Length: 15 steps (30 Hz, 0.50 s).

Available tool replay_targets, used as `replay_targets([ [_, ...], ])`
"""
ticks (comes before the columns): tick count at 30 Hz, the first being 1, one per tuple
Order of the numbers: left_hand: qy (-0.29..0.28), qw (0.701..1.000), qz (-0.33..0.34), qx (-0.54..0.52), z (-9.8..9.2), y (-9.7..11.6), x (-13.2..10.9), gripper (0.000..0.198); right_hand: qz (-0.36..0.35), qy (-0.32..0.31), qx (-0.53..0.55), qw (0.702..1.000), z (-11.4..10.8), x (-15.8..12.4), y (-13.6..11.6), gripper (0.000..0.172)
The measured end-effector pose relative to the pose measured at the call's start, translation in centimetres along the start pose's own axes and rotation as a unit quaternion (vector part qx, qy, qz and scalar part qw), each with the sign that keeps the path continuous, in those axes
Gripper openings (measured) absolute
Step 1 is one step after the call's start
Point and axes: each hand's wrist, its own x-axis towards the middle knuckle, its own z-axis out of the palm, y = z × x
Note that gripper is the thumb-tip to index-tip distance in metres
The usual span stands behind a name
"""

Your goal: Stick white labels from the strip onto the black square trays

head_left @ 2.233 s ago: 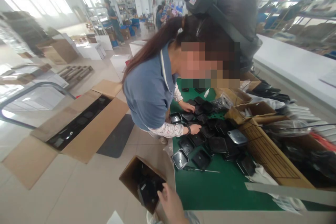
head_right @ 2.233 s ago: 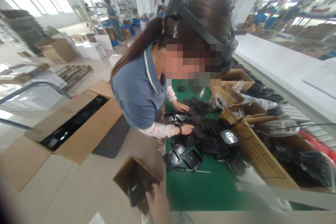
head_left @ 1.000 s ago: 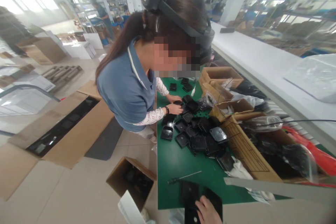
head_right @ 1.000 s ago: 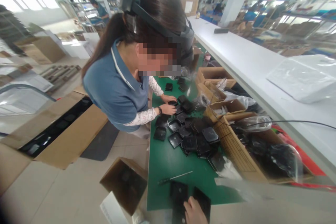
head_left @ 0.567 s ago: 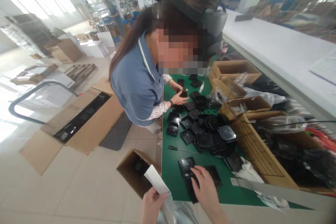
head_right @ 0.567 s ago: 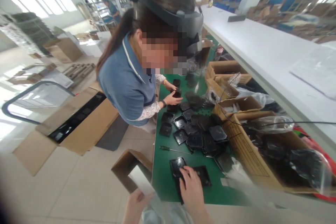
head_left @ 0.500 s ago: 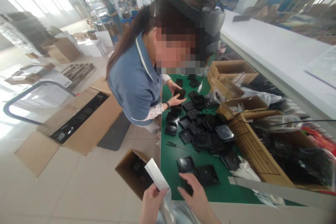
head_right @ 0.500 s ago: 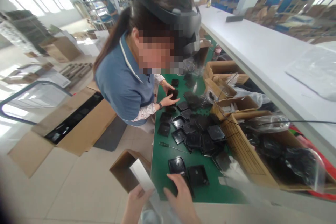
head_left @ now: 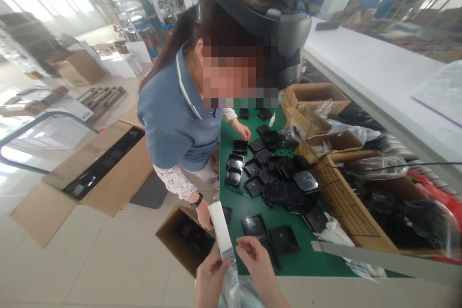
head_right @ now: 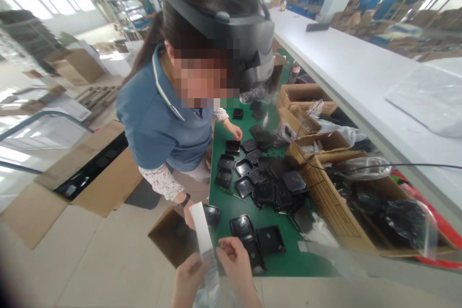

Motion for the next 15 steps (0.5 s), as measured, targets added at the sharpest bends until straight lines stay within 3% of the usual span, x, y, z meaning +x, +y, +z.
replay_targets([
  [5, 0.02, 0.999, 0.012, 0.05, -0.1, -1.1, 0.2, 0.068, -0.013, 0.01, -0.063, 0.998, 1.9, -0.2, -0.8, 0.015],
  [8, 0.031, 0.998, -0.011, 0.061, 0.0, -1.0, 0.1, 0.069, -0.105, 0.056, -0.127, 0.985, 2.9, -1.3, -0.9, 0.022],
  [11, 0.028, 0.996, -0.016, 0.086, 0.1, -1.5, 0.3, 0.065, -0.163, 0.054, -0.158, 0.973, 3.2, -2.0, -0.6, 0.022],
  [15, 0.029, 0.997, -0.015, 0.075, -0.2, -3.5, 0.9, 0.062, -0.1, 0.052, -0.093, 0.989, 1.6, 0.2, 0.2, 0.022],
])
